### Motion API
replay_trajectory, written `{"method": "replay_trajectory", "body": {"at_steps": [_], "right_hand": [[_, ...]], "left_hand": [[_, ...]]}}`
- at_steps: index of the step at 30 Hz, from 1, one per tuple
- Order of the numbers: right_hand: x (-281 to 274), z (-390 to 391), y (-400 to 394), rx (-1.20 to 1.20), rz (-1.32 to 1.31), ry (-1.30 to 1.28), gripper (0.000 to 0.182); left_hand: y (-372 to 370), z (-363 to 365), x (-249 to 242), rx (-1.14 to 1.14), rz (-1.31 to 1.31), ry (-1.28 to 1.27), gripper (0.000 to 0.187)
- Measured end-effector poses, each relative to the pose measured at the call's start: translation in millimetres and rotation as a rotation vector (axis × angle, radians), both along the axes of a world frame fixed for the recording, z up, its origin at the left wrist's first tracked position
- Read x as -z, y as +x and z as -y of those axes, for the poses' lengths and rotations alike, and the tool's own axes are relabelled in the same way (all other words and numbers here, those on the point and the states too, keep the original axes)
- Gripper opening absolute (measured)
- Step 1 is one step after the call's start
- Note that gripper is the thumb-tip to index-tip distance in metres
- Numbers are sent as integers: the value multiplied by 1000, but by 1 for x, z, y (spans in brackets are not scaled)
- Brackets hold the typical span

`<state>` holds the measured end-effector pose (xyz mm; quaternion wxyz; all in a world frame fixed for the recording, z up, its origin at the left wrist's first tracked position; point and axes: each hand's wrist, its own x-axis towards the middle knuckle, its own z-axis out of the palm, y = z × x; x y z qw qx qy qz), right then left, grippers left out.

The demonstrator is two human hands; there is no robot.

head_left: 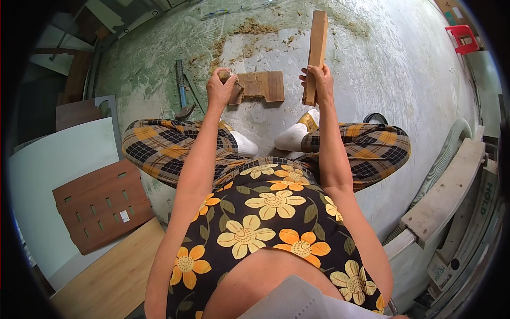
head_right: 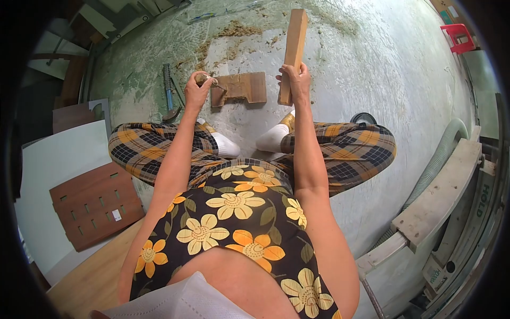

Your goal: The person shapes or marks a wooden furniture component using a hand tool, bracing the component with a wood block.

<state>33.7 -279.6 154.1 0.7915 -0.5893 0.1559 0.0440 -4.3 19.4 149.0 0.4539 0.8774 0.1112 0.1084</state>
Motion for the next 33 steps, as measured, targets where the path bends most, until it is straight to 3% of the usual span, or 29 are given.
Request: {"method": "replay_trajectory", "body": {"at_steps": [10,18,33], "right_hand": [[-47,-16,-32,-67,166,-95,58],[-66,-22,-47,-82,245,-183,59],[-48,-21,-47,-96,251,-262,61]], "left_hand": [[6,-2,2,18,16,0,32],[5,7,-8,37,-15,100,32],[8,11,-9,47,-37,94,37]]}}
